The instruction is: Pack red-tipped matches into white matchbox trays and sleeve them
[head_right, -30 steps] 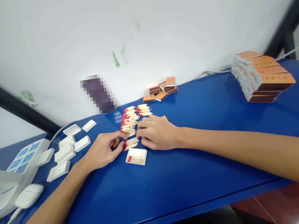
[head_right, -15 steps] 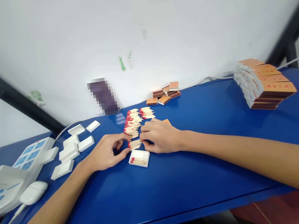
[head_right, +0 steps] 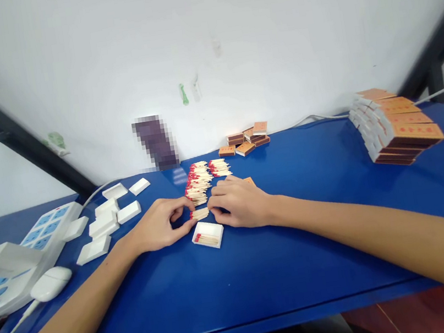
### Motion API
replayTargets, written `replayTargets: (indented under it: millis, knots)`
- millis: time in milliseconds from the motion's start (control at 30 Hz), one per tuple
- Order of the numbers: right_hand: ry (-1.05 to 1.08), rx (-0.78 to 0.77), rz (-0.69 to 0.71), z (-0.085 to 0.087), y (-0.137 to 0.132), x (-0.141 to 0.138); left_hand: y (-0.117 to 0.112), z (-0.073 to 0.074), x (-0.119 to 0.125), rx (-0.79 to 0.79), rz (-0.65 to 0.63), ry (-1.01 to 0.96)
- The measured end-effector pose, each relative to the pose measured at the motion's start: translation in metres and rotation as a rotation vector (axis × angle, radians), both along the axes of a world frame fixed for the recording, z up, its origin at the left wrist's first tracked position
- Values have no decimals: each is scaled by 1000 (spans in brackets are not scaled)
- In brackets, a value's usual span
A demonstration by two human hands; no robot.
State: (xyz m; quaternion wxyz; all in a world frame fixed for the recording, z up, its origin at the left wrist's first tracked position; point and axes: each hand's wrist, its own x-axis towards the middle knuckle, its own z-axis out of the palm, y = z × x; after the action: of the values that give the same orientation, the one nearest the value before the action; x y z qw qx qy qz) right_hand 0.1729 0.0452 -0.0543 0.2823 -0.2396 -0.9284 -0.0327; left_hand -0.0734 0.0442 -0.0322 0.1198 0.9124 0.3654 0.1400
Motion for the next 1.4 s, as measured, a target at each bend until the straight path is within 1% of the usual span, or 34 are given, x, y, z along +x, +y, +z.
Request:
replayTargets:
  millis: [300,400,600,933,1133,1400]
  knots:
    - [-21,-20,-8,0,-1,1,1,-1,2,22,12,10]
    - [-66,-37,-43,0,0,1,0,-1,3,13,17,11]
    - [-202,-124,-126,4,-2,-1,-1,-2,5,4,14,23]
    - [-215,-102,-90,4,1,-2,-1,-2,7,-30,2,42]
    - [-277,-70,-142,7,-2,-6,-4,1,9,-4,21,129]
    - [-327,-118,-190,14,-6,-8,-7,-1,12,64,50,224]
